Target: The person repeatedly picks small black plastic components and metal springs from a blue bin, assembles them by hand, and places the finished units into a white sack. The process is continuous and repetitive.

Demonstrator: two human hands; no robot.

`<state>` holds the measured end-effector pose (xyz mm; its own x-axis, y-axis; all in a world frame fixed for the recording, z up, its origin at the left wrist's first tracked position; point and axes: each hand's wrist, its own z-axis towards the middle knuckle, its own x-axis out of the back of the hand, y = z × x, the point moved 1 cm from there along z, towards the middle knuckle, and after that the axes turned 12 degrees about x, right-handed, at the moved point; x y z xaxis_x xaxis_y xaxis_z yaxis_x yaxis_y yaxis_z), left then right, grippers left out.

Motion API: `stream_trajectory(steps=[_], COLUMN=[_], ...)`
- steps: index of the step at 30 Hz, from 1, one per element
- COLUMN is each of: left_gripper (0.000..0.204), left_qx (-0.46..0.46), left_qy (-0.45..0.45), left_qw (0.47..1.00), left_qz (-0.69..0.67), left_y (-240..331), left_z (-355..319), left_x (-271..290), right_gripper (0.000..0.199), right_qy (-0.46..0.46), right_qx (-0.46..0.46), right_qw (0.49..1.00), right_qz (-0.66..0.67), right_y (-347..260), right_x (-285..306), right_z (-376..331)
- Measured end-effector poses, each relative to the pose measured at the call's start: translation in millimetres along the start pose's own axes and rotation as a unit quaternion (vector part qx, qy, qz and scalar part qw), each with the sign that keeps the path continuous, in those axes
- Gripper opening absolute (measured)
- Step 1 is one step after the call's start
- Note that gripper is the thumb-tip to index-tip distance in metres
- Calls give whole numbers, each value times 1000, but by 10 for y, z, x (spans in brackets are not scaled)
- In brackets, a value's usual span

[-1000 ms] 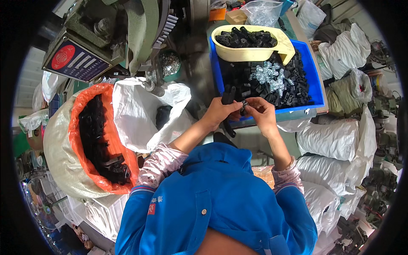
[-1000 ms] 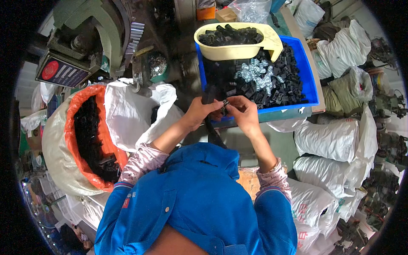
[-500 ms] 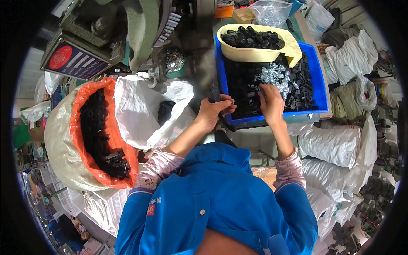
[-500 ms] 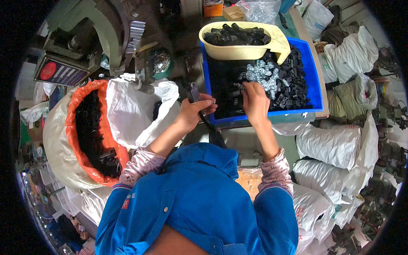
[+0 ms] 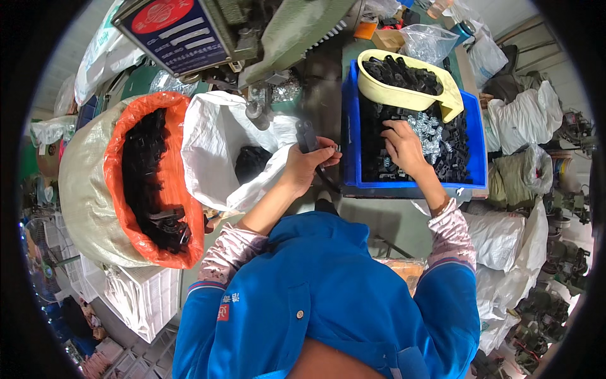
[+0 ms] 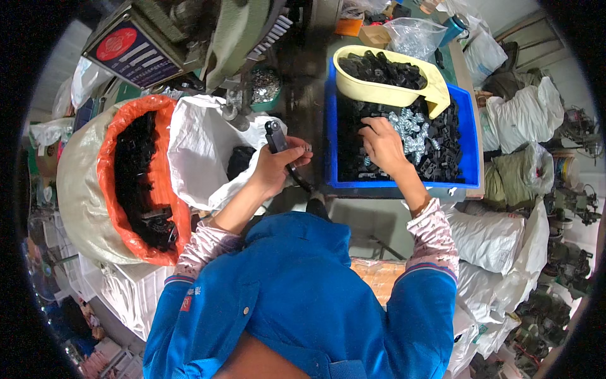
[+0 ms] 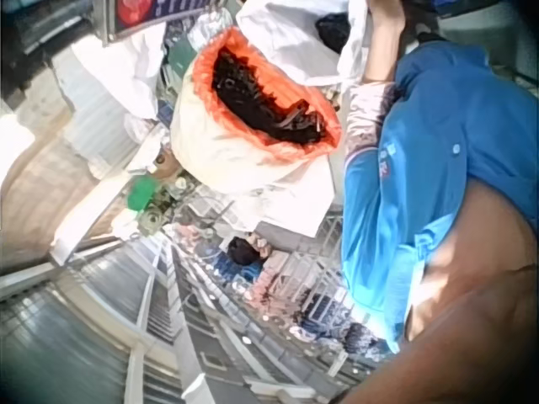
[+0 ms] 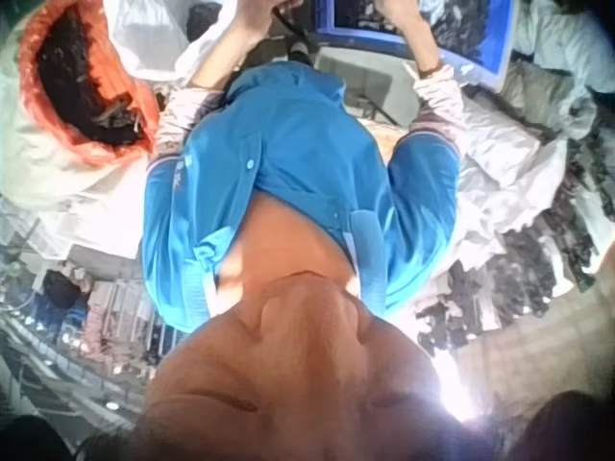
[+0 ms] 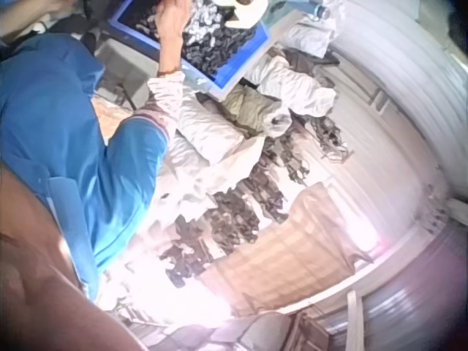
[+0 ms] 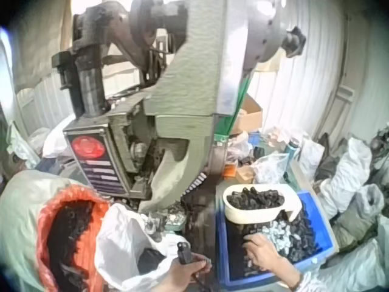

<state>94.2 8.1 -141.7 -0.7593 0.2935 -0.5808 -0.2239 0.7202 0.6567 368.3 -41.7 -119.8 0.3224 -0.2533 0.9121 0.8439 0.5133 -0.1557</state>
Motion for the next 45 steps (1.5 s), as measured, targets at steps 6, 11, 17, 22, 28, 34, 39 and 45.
stream_trajectory(steps=[6,11,17,22,28,34,39,45], left_gripper=[16,17,19,17,17,16,17,17], left_qx=[-64,-106,-161,-210,-247,-287,-273,-215], left_qy=[-22,18,69,164,248,312,352,307], left_qw=[997,994,985,960,921,887,872,918], left_qz=[19,18,-2,88,169,182,205,128], left_y=[120,166,253,350,363,322,322,378], left_z=[-122,-240,-400,-563,-737,-837,-886,-858], left_x=[-27,94,386,509,603,603,671,711], right_gripper=[21,28,29,34,32,28,25,25], right_qy=[114,138,146,87,22,12,15,0], right_qx=[-190,-152,-261,-252,-270,-256,-173,-127], right_qw=[961,958,777,711,696,639,706,751], right_qz=[164,200,554,651,665,725,686,648], right_y=[-614,-1131,-1237,-1204,-1208,-1215,-1266,-1180], right_x=[-9,-284,-445,-492,-596,-778,-791,-876], right_z=[233,532,741,948,1158,1254,1357,1462])
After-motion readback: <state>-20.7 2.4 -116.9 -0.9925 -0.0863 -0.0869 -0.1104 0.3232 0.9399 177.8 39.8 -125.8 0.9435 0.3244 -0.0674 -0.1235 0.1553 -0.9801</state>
